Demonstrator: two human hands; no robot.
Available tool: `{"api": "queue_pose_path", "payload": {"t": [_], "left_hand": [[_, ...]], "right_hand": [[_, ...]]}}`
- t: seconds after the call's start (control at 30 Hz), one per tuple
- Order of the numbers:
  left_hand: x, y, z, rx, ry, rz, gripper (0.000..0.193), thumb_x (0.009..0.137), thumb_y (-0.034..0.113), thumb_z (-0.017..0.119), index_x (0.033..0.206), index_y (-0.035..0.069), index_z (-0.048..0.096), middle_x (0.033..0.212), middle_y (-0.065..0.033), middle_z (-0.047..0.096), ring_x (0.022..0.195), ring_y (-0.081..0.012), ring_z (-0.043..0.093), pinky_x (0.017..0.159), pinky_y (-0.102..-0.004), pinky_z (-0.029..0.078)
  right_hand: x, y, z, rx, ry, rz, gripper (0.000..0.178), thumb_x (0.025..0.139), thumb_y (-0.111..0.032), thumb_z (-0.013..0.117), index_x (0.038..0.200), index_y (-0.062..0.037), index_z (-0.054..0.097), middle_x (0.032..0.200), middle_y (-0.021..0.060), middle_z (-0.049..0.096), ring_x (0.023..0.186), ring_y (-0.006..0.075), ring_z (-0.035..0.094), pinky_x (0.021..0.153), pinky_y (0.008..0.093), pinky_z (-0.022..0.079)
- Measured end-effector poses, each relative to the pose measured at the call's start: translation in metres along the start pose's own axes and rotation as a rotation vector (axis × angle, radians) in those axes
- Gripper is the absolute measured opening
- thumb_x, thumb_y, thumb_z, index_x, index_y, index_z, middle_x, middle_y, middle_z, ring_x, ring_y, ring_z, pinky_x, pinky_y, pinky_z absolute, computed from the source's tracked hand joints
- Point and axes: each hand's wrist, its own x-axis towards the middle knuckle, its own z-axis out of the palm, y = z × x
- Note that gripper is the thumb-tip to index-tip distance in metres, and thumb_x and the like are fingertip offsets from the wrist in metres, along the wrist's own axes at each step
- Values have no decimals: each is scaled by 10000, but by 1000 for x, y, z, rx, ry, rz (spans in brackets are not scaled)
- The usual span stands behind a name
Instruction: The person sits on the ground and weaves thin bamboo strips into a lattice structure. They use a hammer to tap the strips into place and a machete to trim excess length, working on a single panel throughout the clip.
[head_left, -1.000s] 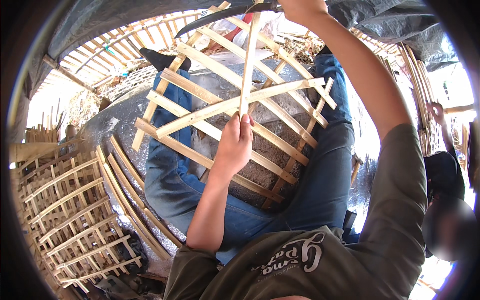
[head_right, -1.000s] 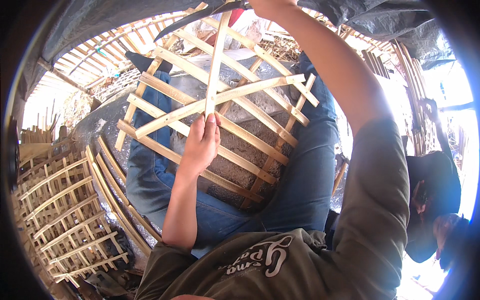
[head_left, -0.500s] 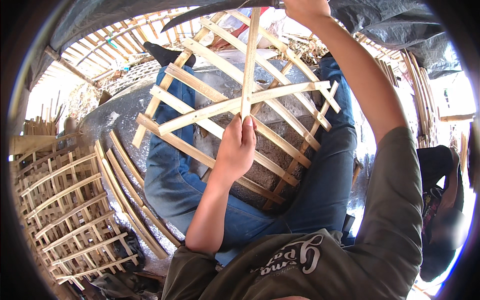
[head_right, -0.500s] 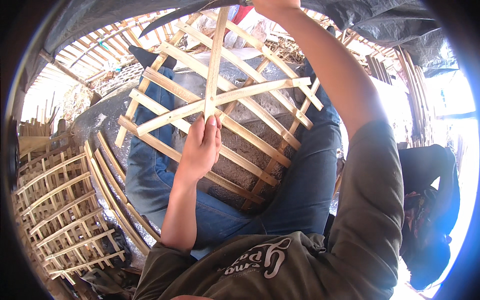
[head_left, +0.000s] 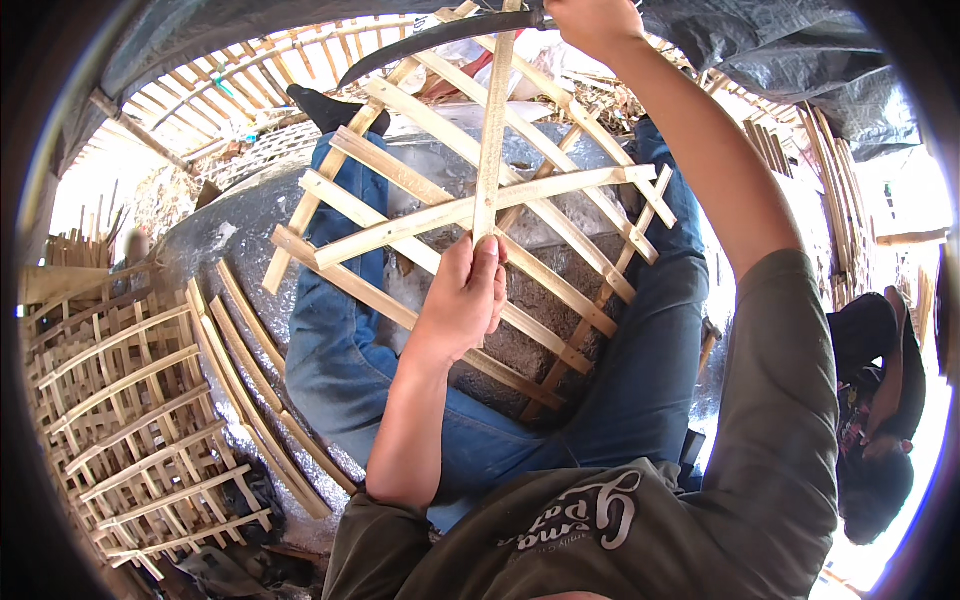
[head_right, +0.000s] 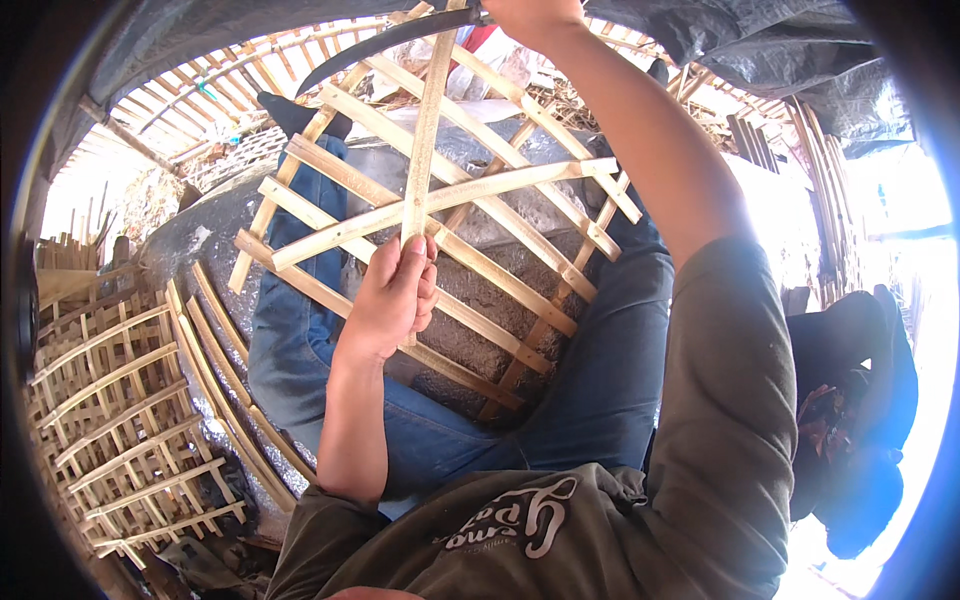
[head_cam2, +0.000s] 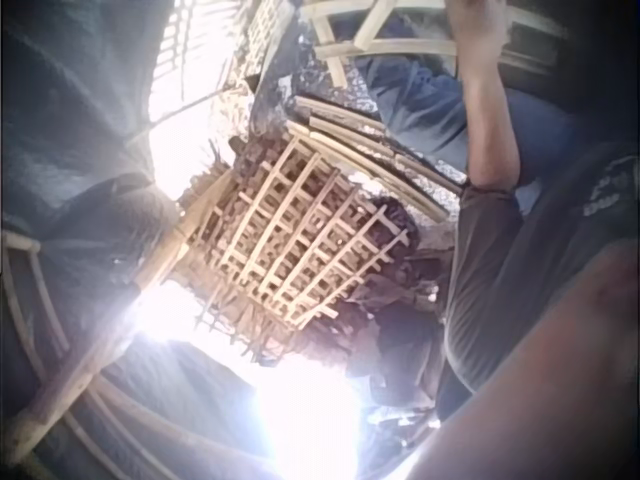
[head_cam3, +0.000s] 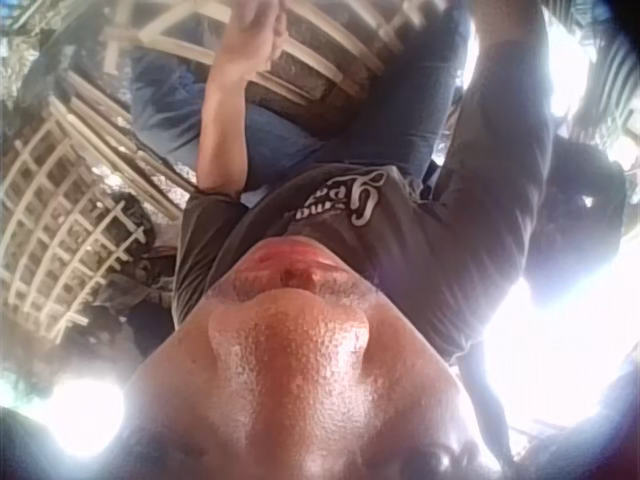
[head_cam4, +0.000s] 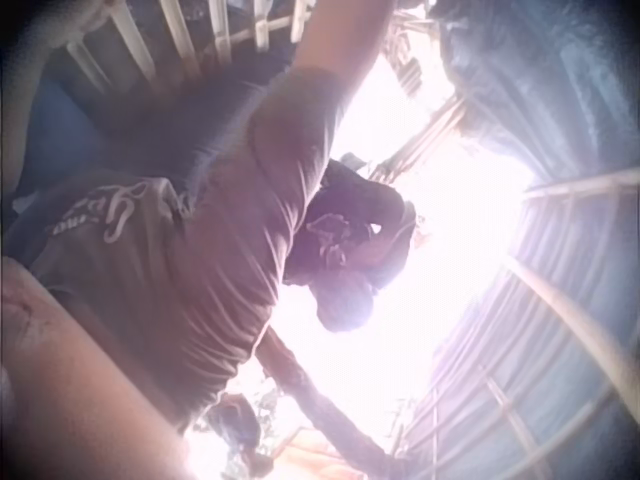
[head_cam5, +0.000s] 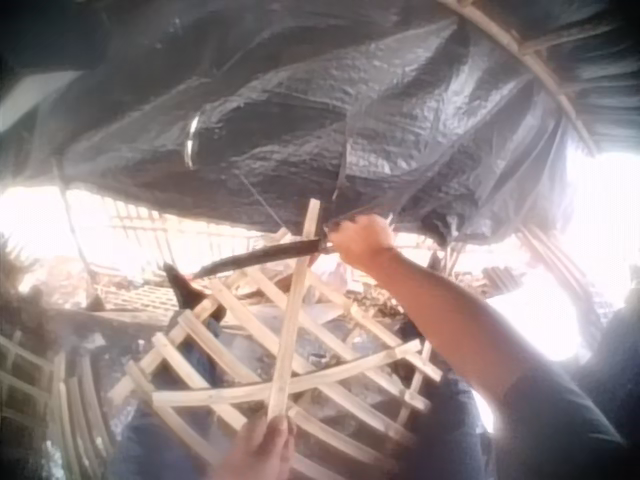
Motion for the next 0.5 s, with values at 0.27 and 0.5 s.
{"api": "queue_pose_path", "payload": {"t": [0.27, 0.5], "left_hand": [[-7, 0, 2, 17, -29, 22, 214, 1103, 241, 386, 1011, 63, 462, 658, 53, 347, 483, -30, 281, 394, -215, 242], [-6, -7, 4, 106, -51, 72, 216, 1102, 222, 383, 1039, 42, 483, 647, 48, 358, 480, -30, 294, 392, -221, 264]], "right_hand": [[-20, -16, -12, 31, -188, 38, 178, 858, -205, 604, 915, -138, 758, 912, 105, 747, 844, 273, 735, 687, 425, 578], [-26, -7, -18, -32, -175, 78, 176, 855, -174, 603, 897, -106, 760, 908, 124, 748, 844, 285, 736, 663, 420, 580]]}}
